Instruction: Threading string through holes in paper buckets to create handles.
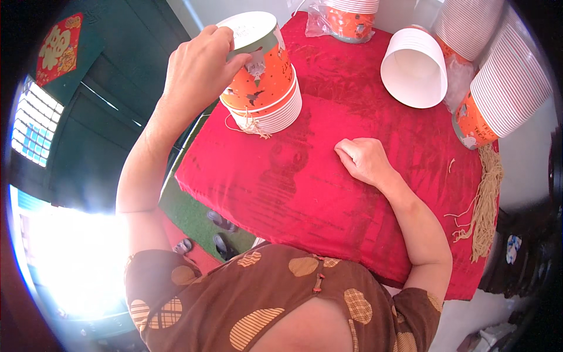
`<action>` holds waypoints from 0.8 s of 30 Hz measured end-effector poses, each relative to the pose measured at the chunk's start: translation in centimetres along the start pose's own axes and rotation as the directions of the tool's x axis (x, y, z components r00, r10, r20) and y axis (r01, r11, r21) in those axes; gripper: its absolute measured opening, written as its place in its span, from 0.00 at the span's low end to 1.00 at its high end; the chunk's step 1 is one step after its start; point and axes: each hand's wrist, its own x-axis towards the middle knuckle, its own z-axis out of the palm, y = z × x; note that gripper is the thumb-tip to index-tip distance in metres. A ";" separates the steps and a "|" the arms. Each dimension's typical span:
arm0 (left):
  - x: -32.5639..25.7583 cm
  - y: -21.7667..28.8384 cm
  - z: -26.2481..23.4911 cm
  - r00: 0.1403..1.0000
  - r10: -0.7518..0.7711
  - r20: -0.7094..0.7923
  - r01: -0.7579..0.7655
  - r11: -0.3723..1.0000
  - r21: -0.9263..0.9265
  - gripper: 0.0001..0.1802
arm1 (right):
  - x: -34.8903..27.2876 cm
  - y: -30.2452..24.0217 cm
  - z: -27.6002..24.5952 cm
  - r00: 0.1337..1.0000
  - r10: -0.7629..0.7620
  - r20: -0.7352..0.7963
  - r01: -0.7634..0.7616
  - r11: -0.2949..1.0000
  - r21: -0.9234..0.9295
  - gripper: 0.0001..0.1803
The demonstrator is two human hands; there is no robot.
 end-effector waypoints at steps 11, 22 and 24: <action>0.0 0.1 0.0 1.000 -0.004 0.012 0.004 1.000 0.016 0.18 | 0.0 0.0 0.0 1.000 0.005 0.006 -0.005 1.000 0.009 0.04; 0.2 0.6 -0.1 0.999 -0.024 0.023 0.023 0.999 0.047 0.18 | 0.0 0.0 -0.2 1.000 0.012 0.012 -0.012 1.000 0.020 0.05; -0.1 0.4 -0.3 0.999 -0.029 0.016 0.028 0.999 0.041 0.18 | 0.0 -0.3 -0.2 1.000 0.002 0.009 -0.003 1.000 0.009 0.05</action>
